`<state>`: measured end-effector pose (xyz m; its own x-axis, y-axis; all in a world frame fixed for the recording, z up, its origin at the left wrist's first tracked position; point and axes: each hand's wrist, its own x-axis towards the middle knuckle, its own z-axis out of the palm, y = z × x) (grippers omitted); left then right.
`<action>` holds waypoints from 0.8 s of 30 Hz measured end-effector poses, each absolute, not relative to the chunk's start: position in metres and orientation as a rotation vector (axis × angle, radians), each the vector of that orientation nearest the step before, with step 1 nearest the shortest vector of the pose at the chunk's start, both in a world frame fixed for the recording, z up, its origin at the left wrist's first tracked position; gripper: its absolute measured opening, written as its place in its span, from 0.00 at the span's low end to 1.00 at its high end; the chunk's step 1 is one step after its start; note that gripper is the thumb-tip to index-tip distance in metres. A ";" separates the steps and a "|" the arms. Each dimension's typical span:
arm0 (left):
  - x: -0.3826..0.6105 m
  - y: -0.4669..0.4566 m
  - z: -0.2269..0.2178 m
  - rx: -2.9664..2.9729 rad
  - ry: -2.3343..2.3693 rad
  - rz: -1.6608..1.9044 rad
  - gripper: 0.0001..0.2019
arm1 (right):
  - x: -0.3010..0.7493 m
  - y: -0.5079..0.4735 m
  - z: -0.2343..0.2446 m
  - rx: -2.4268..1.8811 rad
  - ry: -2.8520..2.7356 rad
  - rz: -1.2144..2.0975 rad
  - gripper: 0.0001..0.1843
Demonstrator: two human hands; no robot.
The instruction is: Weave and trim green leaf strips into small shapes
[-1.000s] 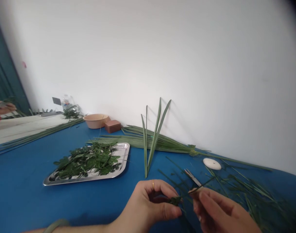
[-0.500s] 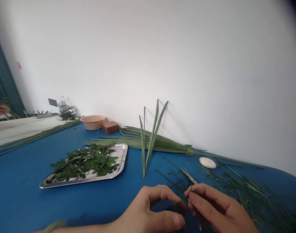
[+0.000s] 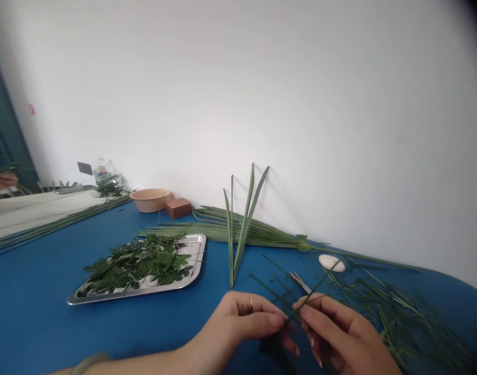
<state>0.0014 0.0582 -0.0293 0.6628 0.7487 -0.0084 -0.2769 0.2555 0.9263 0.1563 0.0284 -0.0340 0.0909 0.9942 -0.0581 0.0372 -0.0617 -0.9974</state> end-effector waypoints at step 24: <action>0.012 0.069 -0.050 1.377 0.926 0.599 0.14 | 0.161 0.040 -0.051 -1.456 -1.599 0.921 0.07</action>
<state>0.0121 0.0692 -0.0499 0.5342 0.8217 -0.1989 0.1549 0.1361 0.9785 0.1614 0.0403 -0.0508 -0.0497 0.9963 0.0708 0.4392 0.0854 -0.8943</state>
